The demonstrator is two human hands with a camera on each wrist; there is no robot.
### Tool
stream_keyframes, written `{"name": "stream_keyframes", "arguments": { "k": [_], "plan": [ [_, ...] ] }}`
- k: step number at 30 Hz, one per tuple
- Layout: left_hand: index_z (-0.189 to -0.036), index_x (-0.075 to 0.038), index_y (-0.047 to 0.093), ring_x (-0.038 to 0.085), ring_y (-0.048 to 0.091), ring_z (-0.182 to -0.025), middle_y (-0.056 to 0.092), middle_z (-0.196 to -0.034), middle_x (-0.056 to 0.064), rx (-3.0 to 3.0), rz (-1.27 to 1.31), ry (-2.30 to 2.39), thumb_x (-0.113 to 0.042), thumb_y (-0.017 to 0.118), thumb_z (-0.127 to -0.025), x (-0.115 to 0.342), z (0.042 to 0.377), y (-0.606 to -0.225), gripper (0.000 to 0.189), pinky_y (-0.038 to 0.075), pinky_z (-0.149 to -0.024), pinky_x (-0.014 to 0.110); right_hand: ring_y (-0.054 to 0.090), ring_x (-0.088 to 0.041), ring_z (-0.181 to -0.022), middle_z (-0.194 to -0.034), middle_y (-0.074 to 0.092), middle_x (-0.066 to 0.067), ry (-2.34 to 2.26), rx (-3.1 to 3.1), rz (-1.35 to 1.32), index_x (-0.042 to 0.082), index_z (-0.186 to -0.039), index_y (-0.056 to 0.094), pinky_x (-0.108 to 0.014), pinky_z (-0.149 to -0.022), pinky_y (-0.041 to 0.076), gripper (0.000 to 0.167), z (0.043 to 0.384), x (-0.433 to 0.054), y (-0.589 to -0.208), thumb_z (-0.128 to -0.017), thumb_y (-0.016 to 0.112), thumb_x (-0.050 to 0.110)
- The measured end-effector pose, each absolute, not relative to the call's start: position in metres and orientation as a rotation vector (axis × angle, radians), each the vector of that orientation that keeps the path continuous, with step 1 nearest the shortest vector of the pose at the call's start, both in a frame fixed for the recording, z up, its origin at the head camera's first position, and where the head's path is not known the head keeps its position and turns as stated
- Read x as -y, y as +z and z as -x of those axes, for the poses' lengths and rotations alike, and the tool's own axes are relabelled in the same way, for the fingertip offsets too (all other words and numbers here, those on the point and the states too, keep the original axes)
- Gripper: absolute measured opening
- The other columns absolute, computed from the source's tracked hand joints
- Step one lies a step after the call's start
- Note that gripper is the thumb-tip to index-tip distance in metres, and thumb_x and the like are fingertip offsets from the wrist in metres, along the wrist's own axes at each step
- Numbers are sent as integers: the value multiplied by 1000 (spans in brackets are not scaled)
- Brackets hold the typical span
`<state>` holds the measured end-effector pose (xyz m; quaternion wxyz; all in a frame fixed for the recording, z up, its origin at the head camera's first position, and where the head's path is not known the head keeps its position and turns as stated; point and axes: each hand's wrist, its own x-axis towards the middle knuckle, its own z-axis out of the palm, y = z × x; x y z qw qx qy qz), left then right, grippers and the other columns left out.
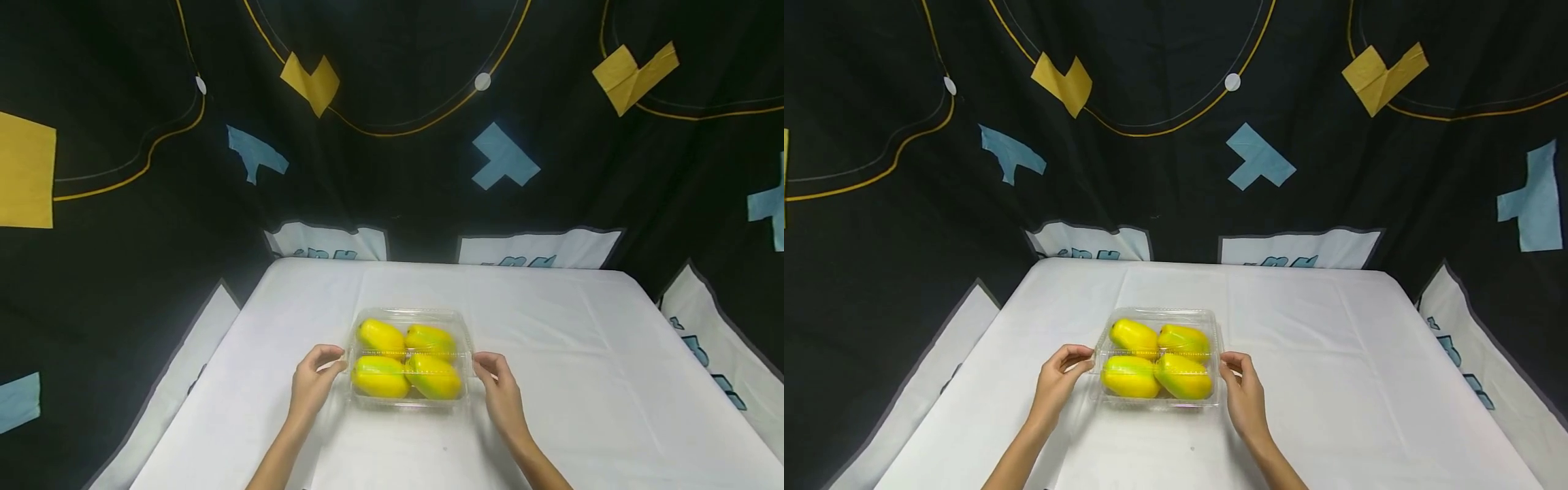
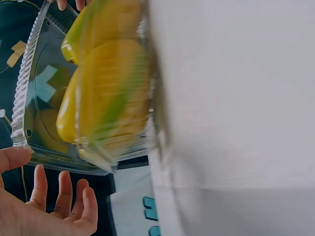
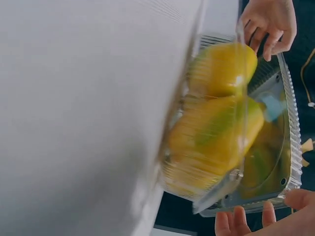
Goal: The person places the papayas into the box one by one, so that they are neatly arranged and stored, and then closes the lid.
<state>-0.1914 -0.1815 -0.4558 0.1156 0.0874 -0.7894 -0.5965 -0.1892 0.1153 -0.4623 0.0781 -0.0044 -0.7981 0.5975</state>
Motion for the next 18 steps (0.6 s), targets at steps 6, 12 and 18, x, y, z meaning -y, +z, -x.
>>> {"name": "stream_keyframes", "arguments": {
  "k": [6,12,18],
  "plan": [
    [-108,-8,61,28,55,-108,60,-113,8,2370,-241,-1748,-9,67,-80,183,182,-469,29,49,-88,41,49,-31,-114,-122,53,-14,1771,2442,26,6,-116,53,-46,-93,45,25,184,-116,-473,-92,54,11],
    [-111,-8,59,26,53,-111,59,-115,7,2383,-222,-1751,-9,68,-81,183,179,-476,31,47,-92,40,48,-34,-115,-125,49,-16,1767,2506,-4,5,-122,48,-48,-93,44,30,181,-118,-479,-92,52,9],
    [-114,-7,58,29,52,-112,57,-117,9,2378,-245,-1776,-12,68,-82,184,175,-487,34,46,-93,40,50,-36,-111,-125,47,-22,1796,2579,-3,6,-133,35,-48,-89,46,43,176,-119,-488,-94,51,17]
  ]
}}
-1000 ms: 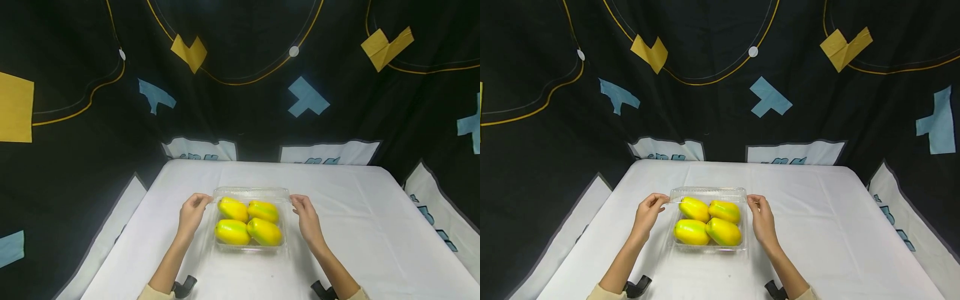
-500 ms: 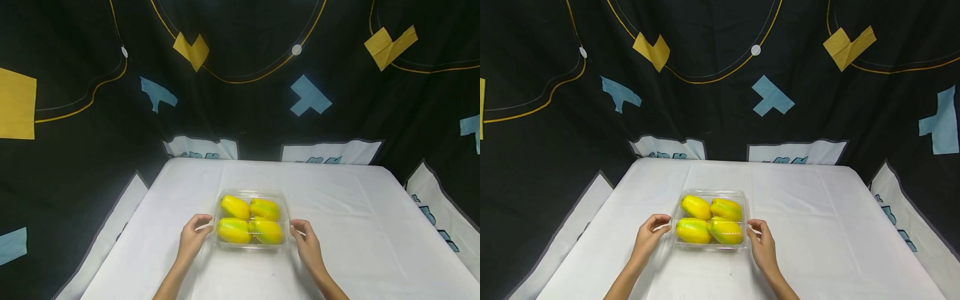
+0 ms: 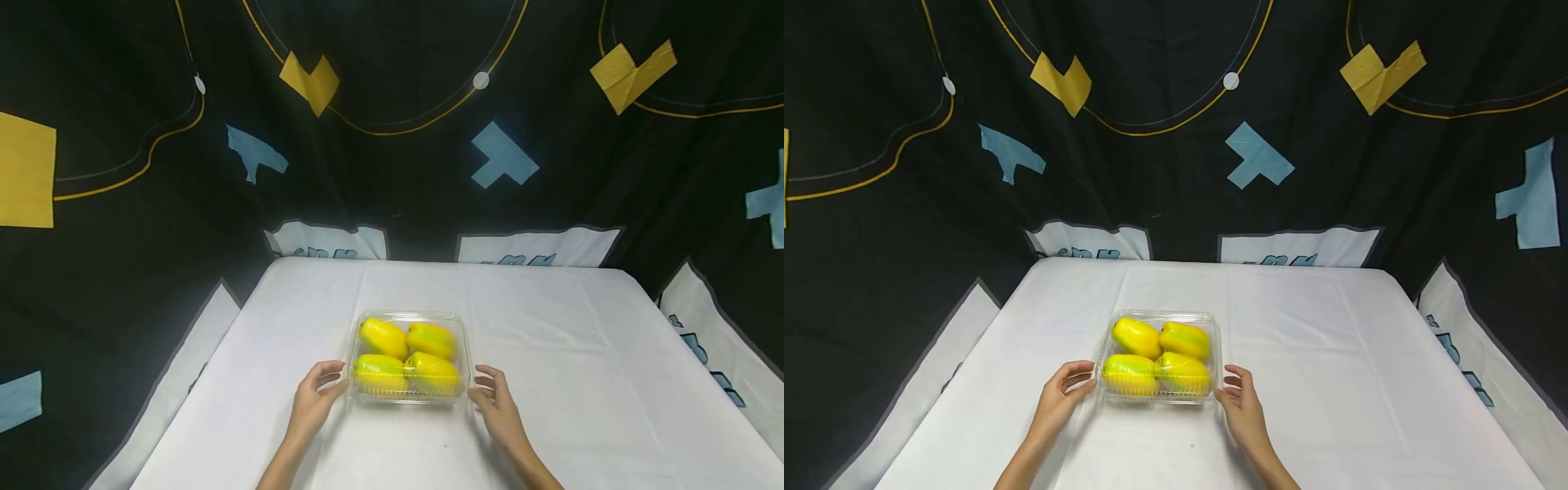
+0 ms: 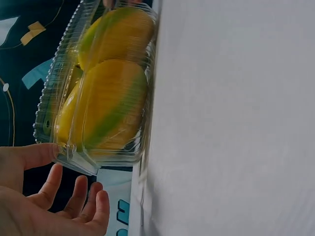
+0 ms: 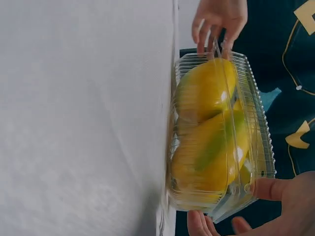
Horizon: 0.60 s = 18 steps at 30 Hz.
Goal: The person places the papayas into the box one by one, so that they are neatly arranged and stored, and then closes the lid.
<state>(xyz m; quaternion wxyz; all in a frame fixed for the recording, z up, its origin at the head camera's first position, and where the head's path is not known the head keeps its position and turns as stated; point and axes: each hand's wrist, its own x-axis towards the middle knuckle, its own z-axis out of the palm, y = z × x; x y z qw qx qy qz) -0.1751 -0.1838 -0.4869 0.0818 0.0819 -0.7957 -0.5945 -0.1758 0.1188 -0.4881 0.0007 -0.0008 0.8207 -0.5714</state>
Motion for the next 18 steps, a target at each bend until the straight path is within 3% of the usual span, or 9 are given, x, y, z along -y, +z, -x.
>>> {"name": "stream_keyframes", "arguments": {
  "k": [7,12,18],
  "plan": [
    [-122,-7,51,32,54,-109,55,-119,13,2377,-232,-1841,-13,65,-85,186,173,-501,41,52,-82,37,59,-27,-92,-118,52,-21,-1725,-2541,-41,-3,-139,29,-41,-78,52,55,174,-118,-491,-96,47,28],
    [-131,-5,44,30,56,-104,55,-118,16,2391,-186,-1884,-18,64,-87,187,171,-501,50,53,-78,37,60,-25,-85,-103,60,-17,-1780,-2506,-28,-8,-134,35,-36,-72,52,49,175,-118,-492,-96,47,20],
    [-133,-2,44,26,63,-92,61,-107,14,2400,-222,-1930,-23,64,-87,185,171,-504,54,55,-72,32,61,-24,-76,-88,66,-16,-1907,-2357,39,-8,-136,32,-30,-66,53,47,173,-119,-496,-98,44,16]
  ]
}}
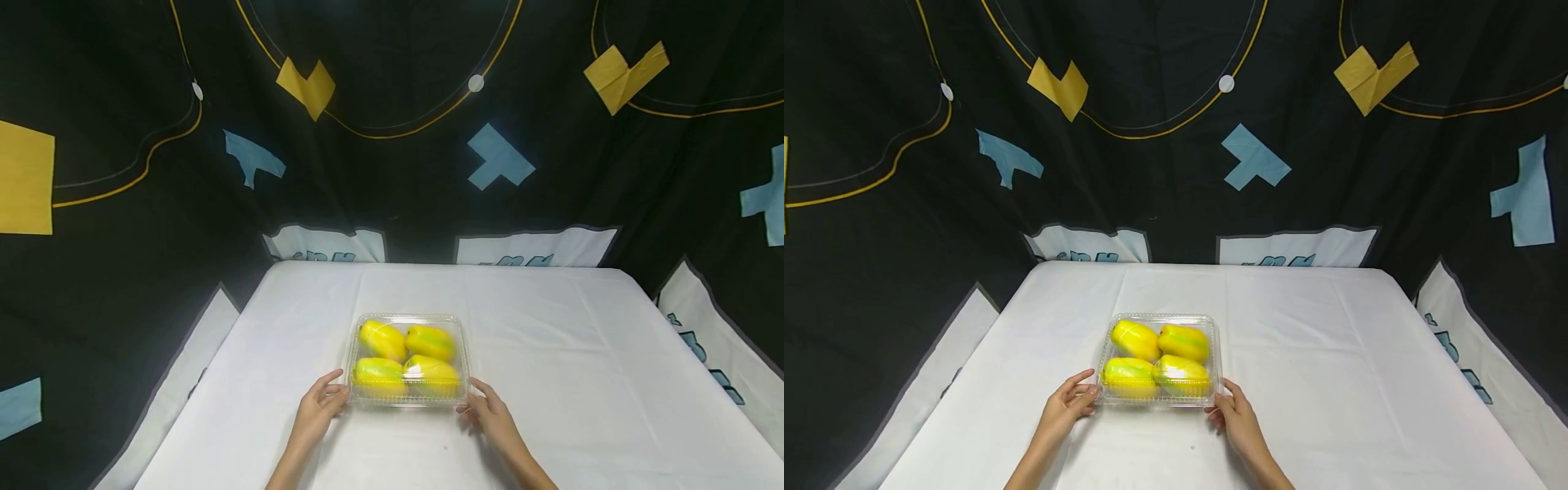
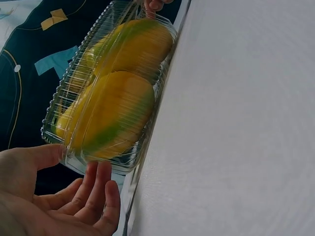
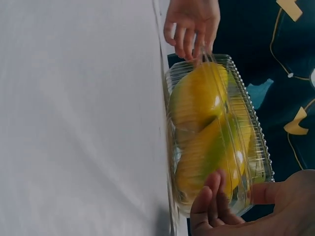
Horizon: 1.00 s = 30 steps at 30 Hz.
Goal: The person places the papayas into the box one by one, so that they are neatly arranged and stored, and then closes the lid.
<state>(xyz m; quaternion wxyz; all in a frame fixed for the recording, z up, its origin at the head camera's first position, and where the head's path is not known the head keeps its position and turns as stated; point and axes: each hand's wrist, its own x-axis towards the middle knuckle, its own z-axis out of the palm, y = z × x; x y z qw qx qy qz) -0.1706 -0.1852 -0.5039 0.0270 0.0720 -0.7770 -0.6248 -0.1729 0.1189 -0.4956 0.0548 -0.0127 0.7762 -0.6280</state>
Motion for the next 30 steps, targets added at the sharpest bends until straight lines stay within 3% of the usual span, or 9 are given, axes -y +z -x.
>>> {"name": "stream_keyframes", "arguments": {
  "k": [5,10,21,30],
  "plan": [
    [-122,3,49,22,65,-73,64,-82,8,2450,-242,-1947,-32,59,-90,185,169,-509,49,55,-62,28,63,-23,-70,-89,66,-22,-2014,-2233,117,-9,-137,28,-29,-63,54,44,172,-119,-499,-99,40,10],
    [-94,5,56,18,58,-53,56,-60,5,2531,-125,-1908,-37,49,-95,185,168,-512,42,52,-50,25,64,-22,-70,-90,66,-22,-2057,-2188,92,-6,-137,29,-27,-61,53,42,172,-118,-501,-99,39,9],
    [-84,2,49,11,49,-48,43,-59,0,2600,22,-1888,-35,38,-99,183,163,-509,41,45,-42,21,62,-21,-69,-86,65,-21,-2130,-2116,-51,0,-132,30,-25,-62,50,38,171,-115,-503,-96,41,7],
    [-84,3,48,9,44,-46,40,-58,-2,2581,-62,-1884,-27,38,-100,179,165,-509,35,35,-42,14,59,-18,-66,-81,63,-19,-2177,-2051,-93,-3,-118,29,-23,-59,49,27,173,-115,-502,-95,40,5]
  ]
}}
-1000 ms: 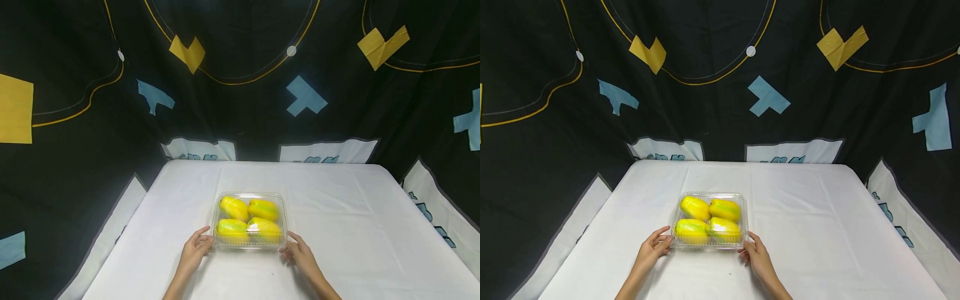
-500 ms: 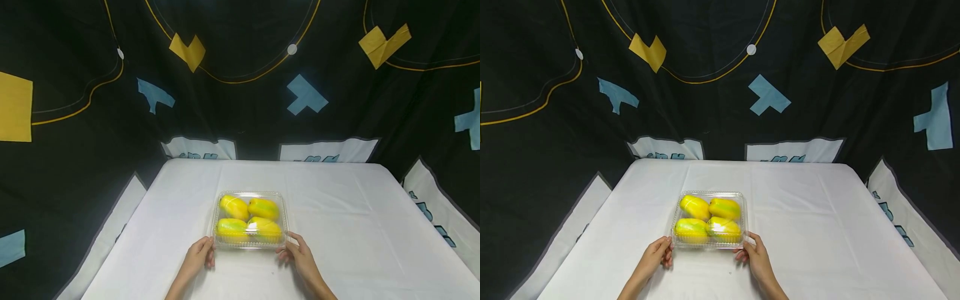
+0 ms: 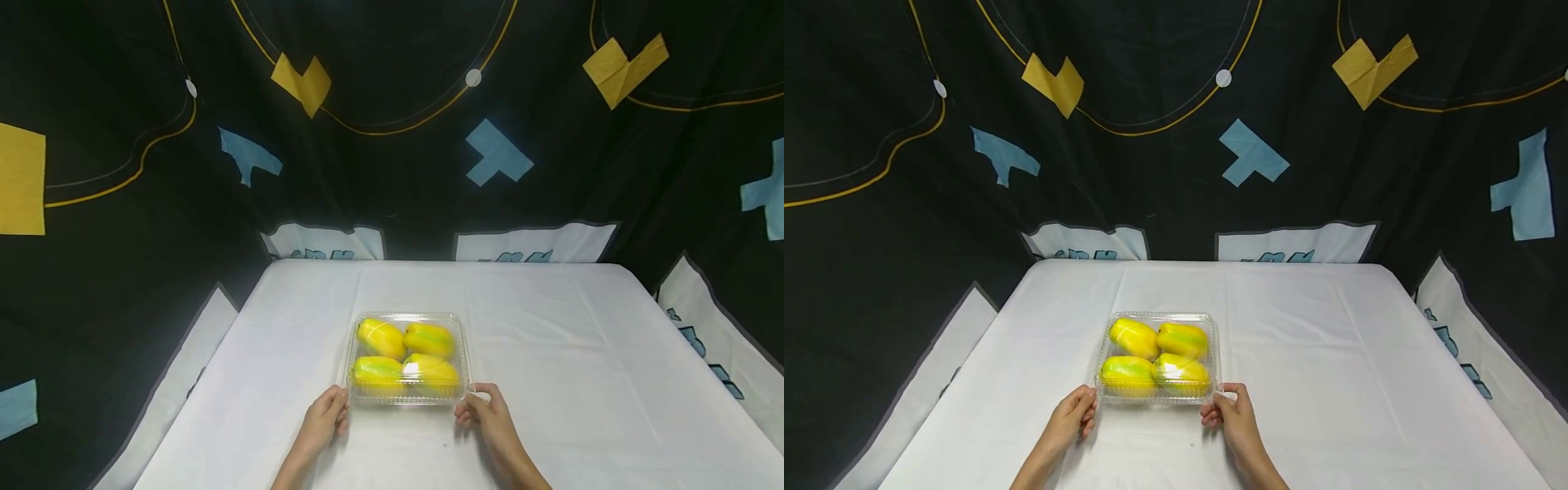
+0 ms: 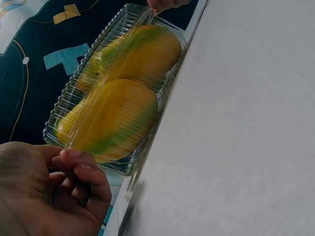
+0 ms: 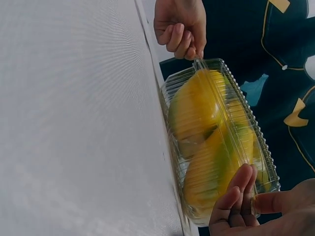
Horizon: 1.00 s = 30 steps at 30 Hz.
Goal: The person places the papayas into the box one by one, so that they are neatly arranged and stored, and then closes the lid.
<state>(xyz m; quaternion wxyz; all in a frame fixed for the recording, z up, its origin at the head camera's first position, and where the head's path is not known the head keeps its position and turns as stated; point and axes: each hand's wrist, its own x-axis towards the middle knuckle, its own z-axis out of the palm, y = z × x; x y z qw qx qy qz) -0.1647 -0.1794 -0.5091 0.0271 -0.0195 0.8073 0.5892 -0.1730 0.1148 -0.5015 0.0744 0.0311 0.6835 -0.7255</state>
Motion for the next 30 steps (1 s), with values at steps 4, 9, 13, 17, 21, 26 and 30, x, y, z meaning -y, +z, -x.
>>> {"name": "stream_keyframes", "arguments": {
  "k": [4,9,13,17,21,26,30],
  "plan": [
    [-85,4,48,8,43,-46,40,-58,-2,-2498,79,1841,-26,38,-101,178,165,-508,36,33,-42,14,59,-18,-65,-78,63,-18,-2201,-2040,-96,-3,-115,29,-23,-59,49,25,174,-114,-500,-94,41,4],
    [-84,4,47,8,42,-48,39,-58,-3,-2483,137,1867,-25,38,-100,175,164,-506,34,33,-43,14,58,-18,-65,-77,62,-17,-2216,-2040,-88,-4,-115,30,-24,-60,50,26,174,-113,-500,-94,43,2],
    [-82,2,46,7,40,-48,38,-57,-4,-2476,160,1886,-22,39,-100,173,164,-507,31,32,-42,13,58,-16,-64,-76,62,-17,-2225,-2033,-97,-5,-114,29,-24,-59,51,25,174,-113,-501,-93,42,0],
    [-82,2,45,7,40,-49,38,-57,-4,-2470,164,1900,-18,38,-100,170,165,-509,27,33,-42,12,57,-15,-62,-73,62,-16,-2238,-2035,-108,-5,-112,29,-23,-59,51,23,173,-113,-502,-92,42,-1],
    [-81,0,44,8,40,-49,39,-58,-3,-2476,194,1890,-16,37,-100,168,165,-510,25,33,-42,12,56,-14,-61,-71,61,-12,-2250,-2030,-117,-4,-110,29,-22,-58,51,22,173,-112,-501,-92,41,-2],
    [-82,0,45,8,41,-49,38,-57,-4,-2482,217,1879,-15,37,-99,168,165,-509,25,33,-42,12,56,-14,-62,-71,61,-12,-2231,-2031,-135,-2,-110,28,-23,-58,50,21,174,-112,-502,-92,38,-1],
    [-84,3,45,9,41,-48,38,-58,-3,-2433,228,1921,-17,36,-100,168,164,-507,27,36,-42,13,58,-16,-64,-77,62,-15,-2219,-1989,-115,-1,-112,28,-24,-61,51,22,174,-114,-503,-94,40,1]
  ]
}}
